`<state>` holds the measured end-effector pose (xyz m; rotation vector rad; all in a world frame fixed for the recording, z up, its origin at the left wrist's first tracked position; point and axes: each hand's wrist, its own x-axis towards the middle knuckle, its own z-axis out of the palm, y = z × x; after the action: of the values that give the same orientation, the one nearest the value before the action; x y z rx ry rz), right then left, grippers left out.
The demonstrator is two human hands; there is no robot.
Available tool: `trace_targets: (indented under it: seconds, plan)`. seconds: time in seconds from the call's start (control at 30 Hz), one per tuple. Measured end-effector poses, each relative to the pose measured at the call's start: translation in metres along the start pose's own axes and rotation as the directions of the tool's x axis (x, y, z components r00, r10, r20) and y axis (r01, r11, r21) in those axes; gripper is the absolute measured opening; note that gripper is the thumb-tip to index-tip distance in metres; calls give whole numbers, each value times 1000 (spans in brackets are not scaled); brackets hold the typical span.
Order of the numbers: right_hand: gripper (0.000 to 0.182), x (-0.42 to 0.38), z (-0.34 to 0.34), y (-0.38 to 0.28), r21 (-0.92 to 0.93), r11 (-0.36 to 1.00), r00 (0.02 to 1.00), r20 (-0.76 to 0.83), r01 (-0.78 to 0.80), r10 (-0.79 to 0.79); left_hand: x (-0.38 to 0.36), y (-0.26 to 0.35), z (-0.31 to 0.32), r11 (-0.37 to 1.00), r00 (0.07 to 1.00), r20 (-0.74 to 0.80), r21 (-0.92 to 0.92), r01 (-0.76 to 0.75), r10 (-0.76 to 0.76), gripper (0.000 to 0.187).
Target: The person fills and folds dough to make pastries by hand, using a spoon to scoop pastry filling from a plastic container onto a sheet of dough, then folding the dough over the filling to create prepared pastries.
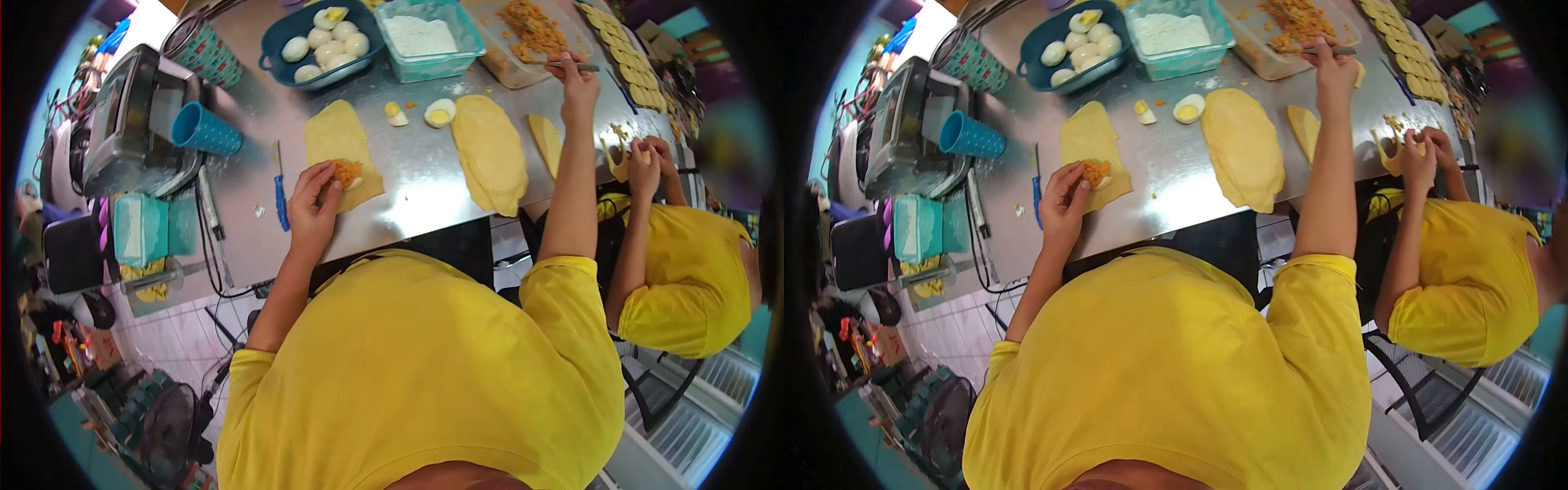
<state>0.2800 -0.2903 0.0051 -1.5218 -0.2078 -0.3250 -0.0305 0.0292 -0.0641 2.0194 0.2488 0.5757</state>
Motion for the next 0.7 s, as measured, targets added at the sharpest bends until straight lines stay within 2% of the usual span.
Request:
trace_targets:
  seconds: [0.03, 0.1, 0.13, 0.17, 0.23, 0.27, 0.33, 0.47, 0.53, 0.67, 0.7]
  plan:
    - [20, 2, -4, 4, -10, 1000, 1000, -14, 17, -17, 2, 3, 1, 1000, 1000, 7, -17, -16, 16, 21]
    - [18, 4, -12, 14, 193, 978, 979, -173, -77, 111, 6, 9, -1, 1000, 998, 61, 23, 15, -16, 24]
    - [14, 4, -16, 17, 231, 968, 970, -190, -103, 148, 7, 9, -1, 996, 998, 47, 82, -46, 42, 25]
    - [14, 4, -20, 20, 231, 969, 971, -197, -91, 138, 8, 11, 0, 995, 997, 48, 76, -57, 53, 25]
    - [15, 1, -23, 21, 359, 916, 933, -234, -180, 275, 8, 15, 1, 984, 994, -34, 154, -94, 101, 25]
    - [15, 2, -25, 23, 360, 916, 932, -239, -175, 272, 7, 15, 1, 983, 994, -32, 153, -99, 105, 25]
    - [14, 4, -29, 27, 475, 859, 895, -274, -191, 351, 7, 12, 1, 998, 1000, 24, 61, 11, -12, 25]
    - [16, 10, -36, 37, 538, 819, 877, -274, -200, 394, 13, 8, 7, 997, 998, 58, 63, -44, 40, 26]
    - [16, 14, -37, 39, 621, 759, 861, -261, -197, 437, 18, 11, 10, 998, 996, 89, 62, -30, 24, 24]
    - [17, 15, -37, 36, 652, 737, 848, -277, -178, 451, 21, 11, 8, 1000, 995, 97, 24, 6, -9, 23]
    - [17, 16, -40, 37, 662, 732, 871, -257, -158, 420, 21, 10, 8, 992, 988, 142, 107, -74, 58, 22]
